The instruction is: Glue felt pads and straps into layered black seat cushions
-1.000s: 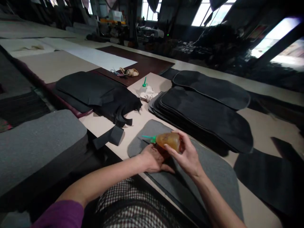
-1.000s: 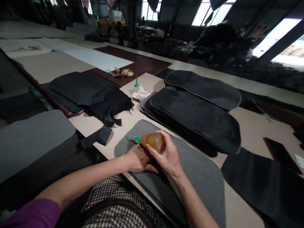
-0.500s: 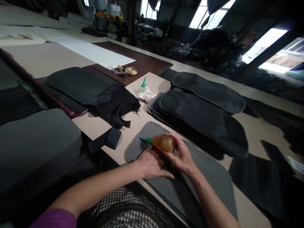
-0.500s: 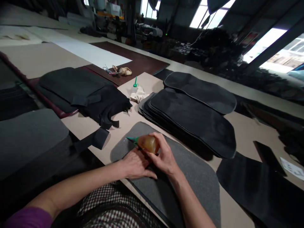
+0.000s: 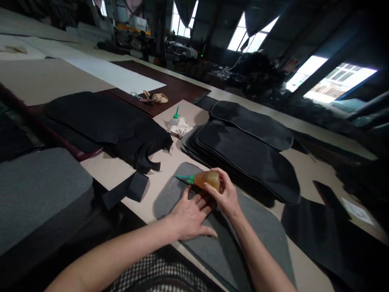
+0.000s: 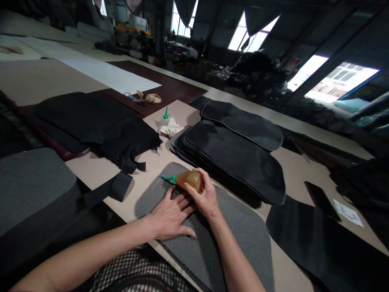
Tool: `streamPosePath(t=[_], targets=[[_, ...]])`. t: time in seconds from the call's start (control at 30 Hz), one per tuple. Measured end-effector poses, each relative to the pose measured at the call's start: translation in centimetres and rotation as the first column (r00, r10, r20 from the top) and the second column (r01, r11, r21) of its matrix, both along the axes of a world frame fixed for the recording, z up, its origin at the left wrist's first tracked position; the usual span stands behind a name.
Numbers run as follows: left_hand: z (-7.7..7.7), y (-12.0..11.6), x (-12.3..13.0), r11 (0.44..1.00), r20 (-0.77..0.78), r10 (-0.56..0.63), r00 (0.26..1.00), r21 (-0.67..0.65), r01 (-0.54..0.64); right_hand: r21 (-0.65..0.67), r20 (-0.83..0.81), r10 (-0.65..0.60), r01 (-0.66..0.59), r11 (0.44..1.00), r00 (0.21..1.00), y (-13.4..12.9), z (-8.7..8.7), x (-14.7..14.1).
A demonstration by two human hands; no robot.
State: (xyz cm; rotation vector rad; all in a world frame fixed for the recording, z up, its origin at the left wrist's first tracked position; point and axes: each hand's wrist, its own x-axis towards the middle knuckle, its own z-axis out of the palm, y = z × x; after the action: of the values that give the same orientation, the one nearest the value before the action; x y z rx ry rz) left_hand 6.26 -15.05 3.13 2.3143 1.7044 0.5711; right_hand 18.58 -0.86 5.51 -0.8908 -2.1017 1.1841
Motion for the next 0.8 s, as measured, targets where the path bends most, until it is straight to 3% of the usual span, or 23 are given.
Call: streamPosePath(t=[0.13,0.3,0.43,0.8], targets=[[0.1,0.2,0.1,1.0,-0.008,0.007,1.0,-0.001,-0.007,-0.006,-0.005,-0.127,0.127,0.992,0.992,1.0,-0.5,-0.3],[0.0,0.3,0.2,1.0,0.007,-0.003,1.0,-0.014,0.003,0.239,0.055,-0.108,0.092,0.967,0.993,1.6,-0.2,-1.1],[0.0,0.1,0.2,1.0,0.011,-0.005,1.0,-0.022,0.005,0.36,0.041,-0.15,0.125,0.925,0.988,1.7,0.0,-1.2],[-0.1,0.1,0.4,1.0,-0.023,-0.008,1.0,-0.028,0.007,0.372,0.036,-0.199,0.172,0.912,0.979,1.9,0.6,0.8]])
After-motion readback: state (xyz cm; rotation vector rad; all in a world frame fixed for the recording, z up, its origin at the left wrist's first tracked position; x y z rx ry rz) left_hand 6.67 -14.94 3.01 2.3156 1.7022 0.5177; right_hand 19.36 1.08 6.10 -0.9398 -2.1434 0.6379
